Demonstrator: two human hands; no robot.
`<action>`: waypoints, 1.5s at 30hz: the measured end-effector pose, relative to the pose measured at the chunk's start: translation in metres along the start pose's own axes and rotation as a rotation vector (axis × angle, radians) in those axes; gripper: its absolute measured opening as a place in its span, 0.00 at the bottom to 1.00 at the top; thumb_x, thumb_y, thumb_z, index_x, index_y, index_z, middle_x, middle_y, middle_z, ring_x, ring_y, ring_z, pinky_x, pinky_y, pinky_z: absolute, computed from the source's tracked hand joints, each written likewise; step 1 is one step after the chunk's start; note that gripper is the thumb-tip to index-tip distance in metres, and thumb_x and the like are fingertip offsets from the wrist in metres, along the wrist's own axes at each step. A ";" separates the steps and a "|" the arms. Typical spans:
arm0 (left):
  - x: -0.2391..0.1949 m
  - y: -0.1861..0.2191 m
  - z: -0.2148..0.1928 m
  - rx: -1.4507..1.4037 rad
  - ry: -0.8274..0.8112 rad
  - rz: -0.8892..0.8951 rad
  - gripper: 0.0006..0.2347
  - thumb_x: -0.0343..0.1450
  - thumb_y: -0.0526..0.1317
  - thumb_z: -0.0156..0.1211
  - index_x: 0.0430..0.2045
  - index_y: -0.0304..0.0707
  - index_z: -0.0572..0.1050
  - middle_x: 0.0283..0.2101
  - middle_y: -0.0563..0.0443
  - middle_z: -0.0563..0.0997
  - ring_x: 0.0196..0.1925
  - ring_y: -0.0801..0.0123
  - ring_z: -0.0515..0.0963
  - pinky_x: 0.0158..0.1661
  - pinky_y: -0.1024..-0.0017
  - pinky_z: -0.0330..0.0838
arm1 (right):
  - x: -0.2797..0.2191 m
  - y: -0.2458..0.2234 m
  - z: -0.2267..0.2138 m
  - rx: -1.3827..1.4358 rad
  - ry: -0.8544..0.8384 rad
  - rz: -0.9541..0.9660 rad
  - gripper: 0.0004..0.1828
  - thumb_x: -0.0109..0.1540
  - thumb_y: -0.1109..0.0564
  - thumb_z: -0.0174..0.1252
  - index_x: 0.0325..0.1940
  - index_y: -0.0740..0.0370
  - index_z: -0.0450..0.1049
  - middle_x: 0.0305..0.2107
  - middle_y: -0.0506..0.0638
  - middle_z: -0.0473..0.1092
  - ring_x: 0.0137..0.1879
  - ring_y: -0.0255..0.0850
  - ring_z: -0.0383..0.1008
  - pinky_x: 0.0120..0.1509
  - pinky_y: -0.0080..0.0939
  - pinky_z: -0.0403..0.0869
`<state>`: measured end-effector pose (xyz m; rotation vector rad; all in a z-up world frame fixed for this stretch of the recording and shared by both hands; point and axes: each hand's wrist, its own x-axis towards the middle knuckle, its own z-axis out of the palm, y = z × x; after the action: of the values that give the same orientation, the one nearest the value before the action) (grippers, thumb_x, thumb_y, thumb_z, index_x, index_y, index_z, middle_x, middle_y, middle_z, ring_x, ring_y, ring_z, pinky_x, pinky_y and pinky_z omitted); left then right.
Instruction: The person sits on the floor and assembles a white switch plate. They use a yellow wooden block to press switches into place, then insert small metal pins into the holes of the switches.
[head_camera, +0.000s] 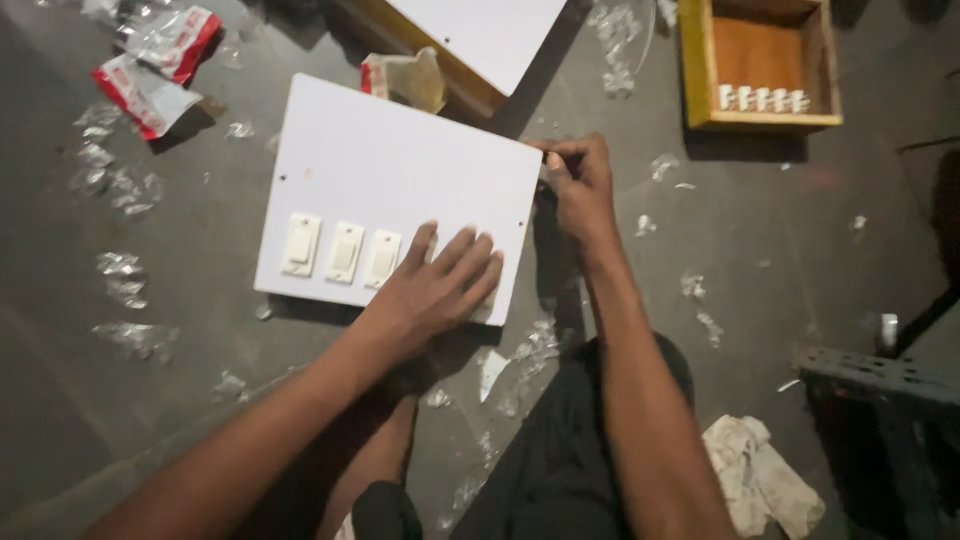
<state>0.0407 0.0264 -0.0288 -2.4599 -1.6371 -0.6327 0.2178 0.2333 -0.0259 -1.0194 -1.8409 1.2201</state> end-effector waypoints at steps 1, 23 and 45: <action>0.002 0.001 0.001 0.011 0.039 0.011 0.25 0.66 0.41 0.60 0.60 0.35 0.69 0.63 0.41 0.71 0.67 0.54 0.68 0.63 0.45 0.59 | -0.002 -0.010 -0.001 -0.036 0.046 0.008 0.04 0.71 0.65 0.54 0.46 0.61 0.65 0.45 0.55 0.76 0.51 0.40 0.76 0.60 0.41 0.75; -0.037 -0.020 -0.134 -0.603 0.482 -0.306 0.30 0.49 0.30 0.64 0.50 0.33 0.70 0.52 0.40 0.73 0.53 0.45 0.71 0.56 0.58 0.69 | -0.007 -0.163 0.044 0.632 0.073 0.221 0.03 0.67 0.62 0.53 0.45 0.59 0.69 0.46 0.52 0.73 0.62 0.44 0.72 0.71 0.64 0.67; -0.060 -0.048 -0.152 -0.684 0.713 -0.584 0.35 0.51 0.40 0.83 0.53 0.39 0.72 0.40 0.49 0.74 0.44 0.60 0.72 0.45 0.65 0.72 | -0.066 -0.185 0.169 0.608 -0.322 0.247 0.17 0.68 0.55 0.53 0.54 0.72 0.73 0.39 0.58 0.77 0.39 0.42 0.80 0.41 0.39 0.79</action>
<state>-0.0639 -0.0546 0.0788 -1.6052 -1.9686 -2.1350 0.0594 0.0624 0.0864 -0.7416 -1.4269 2.0293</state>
